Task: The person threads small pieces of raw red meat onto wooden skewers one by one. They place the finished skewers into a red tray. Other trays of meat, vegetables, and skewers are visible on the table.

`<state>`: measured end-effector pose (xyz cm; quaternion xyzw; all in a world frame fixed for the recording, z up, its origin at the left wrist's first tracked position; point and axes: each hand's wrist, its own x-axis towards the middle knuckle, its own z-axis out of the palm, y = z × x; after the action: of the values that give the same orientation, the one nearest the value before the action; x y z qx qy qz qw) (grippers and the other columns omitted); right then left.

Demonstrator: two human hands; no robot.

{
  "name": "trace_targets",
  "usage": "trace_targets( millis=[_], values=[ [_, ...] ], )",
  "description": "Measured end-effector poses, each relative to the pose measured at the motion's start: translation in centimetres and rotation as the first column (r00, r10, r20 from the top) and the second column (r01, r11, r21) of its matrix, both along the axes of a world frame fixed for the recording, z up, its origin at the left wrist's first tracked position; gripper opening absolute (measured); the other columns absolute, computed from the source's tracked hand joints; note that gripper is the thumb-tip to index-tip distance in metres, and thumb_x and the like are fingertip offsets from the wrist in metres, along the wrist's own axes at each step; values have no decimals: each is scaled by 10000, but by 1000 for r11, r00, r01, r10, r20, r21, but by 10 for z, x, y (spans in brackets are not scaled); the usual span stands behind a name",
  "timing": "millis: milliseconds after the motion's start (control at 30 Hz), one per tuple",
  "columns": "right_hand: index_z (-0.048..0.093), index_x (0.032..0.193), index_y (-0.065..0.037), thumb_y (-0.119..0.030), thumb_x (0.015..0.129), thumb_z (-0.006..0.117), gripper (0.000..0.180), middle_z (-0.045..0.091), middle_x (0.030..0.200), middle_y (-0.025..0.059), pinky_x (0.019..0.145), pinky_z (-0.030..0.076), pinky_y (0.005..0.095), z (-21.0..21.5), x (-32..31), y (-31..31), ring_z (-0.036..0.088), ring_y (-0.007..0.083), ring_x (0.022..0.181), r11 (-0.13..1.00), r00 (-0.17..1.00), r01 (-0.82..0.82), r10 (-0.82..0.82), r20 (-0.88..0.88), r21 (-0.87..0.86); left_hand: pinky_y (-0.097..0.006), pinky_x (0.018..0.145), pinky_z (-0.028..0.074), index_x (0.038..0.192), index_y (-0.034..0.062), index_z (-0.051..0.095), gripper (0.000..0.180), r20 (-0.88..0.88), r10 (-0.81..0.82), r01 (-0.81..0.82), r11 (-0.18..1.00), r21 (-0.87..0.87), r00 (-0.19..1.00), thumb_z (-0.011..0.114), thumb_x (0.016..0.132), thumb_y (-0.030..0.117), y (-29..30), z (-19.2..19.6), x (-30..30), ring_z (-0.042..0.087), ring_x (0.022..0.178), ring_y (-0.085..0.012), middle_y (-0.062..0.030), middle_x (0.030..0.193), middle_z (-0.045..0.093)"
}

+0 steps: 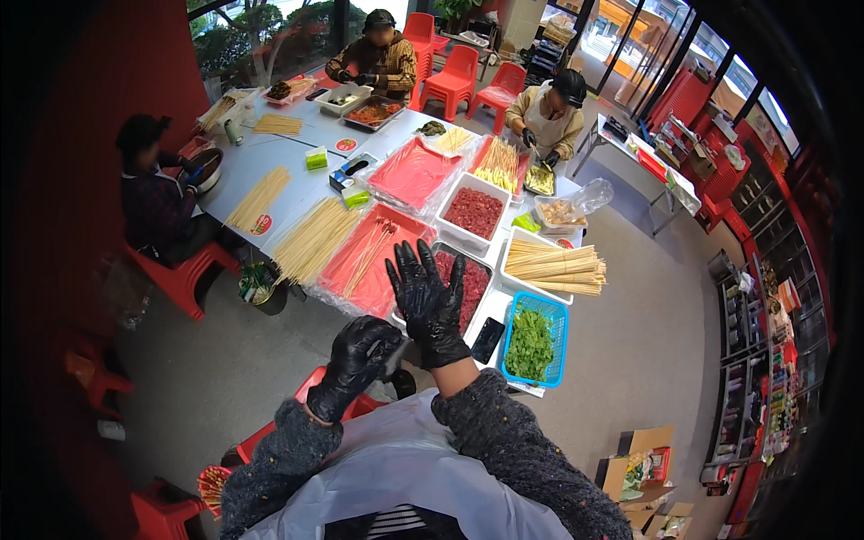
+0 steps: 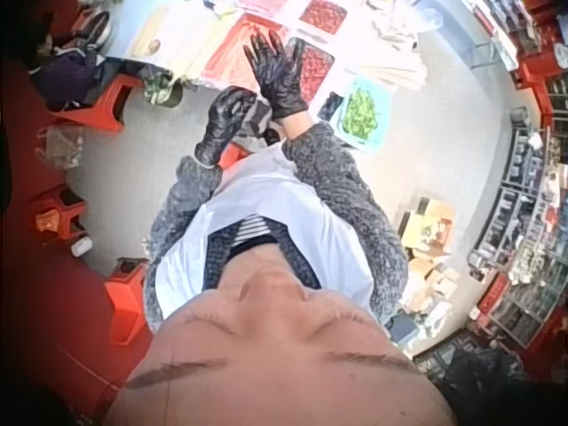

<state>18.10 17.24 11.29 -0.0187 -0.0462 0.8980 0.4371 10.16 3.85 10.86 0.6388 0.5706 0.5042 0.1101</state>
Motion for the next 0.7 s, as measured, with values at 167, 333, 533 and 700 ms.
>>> trace_targets(
  millis=[167, 333, 533, 700],
  values=[
    [354, 1281, 5, -522, 846, 488, 696, 365, 1320, 227, 1077, 227, 481, -15, 0, 12, 329, 320, 1263, 995, 995, 96, -96, 11, -23, -381, 768, 442, 937, 71, 636, 287, -167, 40, -20, 993, 120, 985, 688, 656, 71, -14, -4, 25, 577, 851, -285, -87, 930, 627],
    [297, 1328, -22, -508, 859, 477, 699, 307, 1368, 195, 1077, 239, 469, -19, 3, 15, 286, 310, 1291, 995, 996, 80, -82, -28, -64, -390, 705, 436, 919, 63, 615, 288, -198, 46, -16, 988, 153, 979, 694, 642, 52, -6, -5, 36, 554, 798, -301, -94, 852, 597],
    [312, 1326, -20, -463, 881, 462, 646, 318, 1372, 185, 1084, 232, 440, -20, 8, 10, 283, 295, 1297, 996, 995, 91, -91, 33, 3, -387, 683, 438, 885, 34, 601, 235, 32, -148, 143, 982, 123, 988, 684, 667, 4, 0, -18, 38, 547, 776, -309, -129, 853, 577],
    [300, 1348, -45, -496, 884, 389, 653, 233, 1439, 164, 1090, 149, 511, -3, 9, -9, 216, 264, 1341, 962, 995, -58, 35, 91, 266, -355, 750, 456, 943, 22, 598, 259, 204, -419, 431, 902, -14, 885, 649, 698, -43, -3, -39, 41, 567, 856, -295, -143, 919, 577]
  ],
)
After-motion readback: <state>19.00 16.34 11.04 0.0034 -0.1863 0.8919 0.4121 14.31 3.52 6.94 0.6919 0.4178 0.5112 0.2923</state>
